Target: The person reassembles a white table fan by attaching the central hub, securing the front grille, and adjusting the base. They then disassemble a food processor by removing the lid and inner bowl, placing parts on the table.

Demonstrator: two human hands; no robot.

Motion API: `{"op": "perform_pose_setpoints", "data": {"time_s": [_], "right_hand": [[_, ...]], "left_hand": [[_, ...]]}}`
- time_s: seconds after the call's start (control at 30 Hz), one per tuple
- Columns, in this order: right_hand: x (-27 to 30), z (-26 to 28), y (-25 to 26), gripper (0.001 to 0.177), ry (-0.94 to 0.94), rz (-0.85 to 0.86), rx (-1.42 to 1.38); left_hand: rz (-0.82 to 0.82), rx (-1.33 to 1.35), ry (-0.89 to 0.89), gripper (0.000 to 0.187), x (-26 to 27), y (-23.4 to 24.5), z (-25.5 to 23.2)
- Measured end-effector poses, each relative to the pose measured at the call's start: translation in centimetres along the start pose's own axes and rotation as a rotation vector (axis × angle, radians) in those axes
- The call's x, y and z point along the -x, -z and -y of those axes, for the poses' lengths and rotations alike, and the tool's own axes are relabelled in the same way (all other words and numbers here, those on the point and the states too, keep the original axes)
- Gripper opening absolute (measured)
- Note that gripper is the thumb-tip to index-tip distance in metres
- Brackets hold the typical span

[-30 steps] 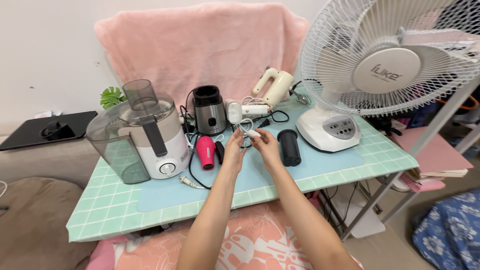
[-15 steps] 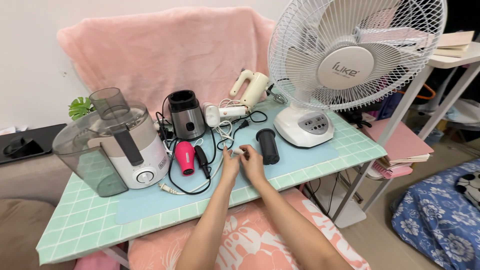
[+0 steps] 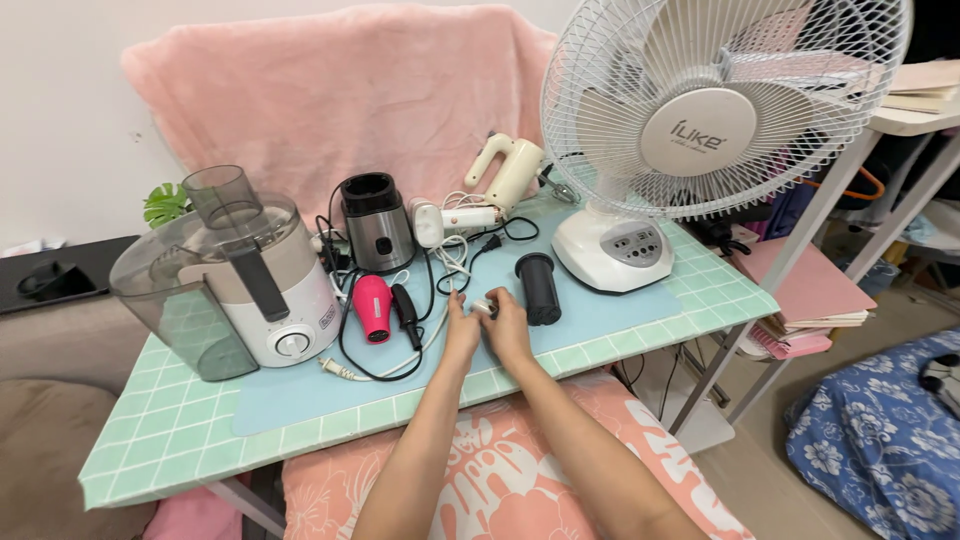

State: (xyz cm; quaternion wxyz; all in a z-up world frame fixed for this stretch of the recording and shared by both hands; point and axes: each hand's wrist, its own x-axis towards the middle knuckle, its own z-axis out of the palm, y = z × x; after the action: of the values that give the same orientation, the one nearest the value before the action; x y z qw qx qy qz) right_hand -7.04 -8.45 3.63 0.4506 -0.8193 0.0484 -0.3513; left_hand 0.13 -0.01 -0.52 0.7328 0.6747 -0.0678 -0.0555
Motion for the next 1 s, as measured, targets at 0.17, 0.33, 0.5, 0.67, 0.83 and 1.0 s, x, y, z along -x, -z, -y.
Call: {"op": "perform_pose_setpoints", "data": {"time_s": [0.17,0.33,0.5,0.67,0.83,1.0], "right_hand": [[0.0,0.3,0.1,0.036,0.073,-0.043,0.035],[0.0,2.3,-1.0,0.035,0.075,-0.001,0.055],[-0.2,5.8,-5.0,0.032,0.298,0.029,-0.067],[-0.3,9.9,-9.3,0.026,0.211,0.263,-0.274],[0.4,13.2,-12.8,0.023,0.125,0.419,-0.393],[1.0,15.8,-14.5,0.023,0.132,0.47,-0.484]], "left_hand": [[-0.036,-0.039,-0.029,0.071,0.2,1.6,-1.2],[-0.064,-0.021,-0.152,0.067,1.1,5.0,-4.5],[-0.134,0.032,-0.287,0.061,2.3,9.7,-8.9],[-0.239,0.051,-0.36,0.059,3.8,15.3,-12.8],[-0.359,0.034,-0.443,0.059,4.9,19.9,-15.2],[-0.506,-0.212,-0.548,0.058,6.2,22.8,-16.6]]}}
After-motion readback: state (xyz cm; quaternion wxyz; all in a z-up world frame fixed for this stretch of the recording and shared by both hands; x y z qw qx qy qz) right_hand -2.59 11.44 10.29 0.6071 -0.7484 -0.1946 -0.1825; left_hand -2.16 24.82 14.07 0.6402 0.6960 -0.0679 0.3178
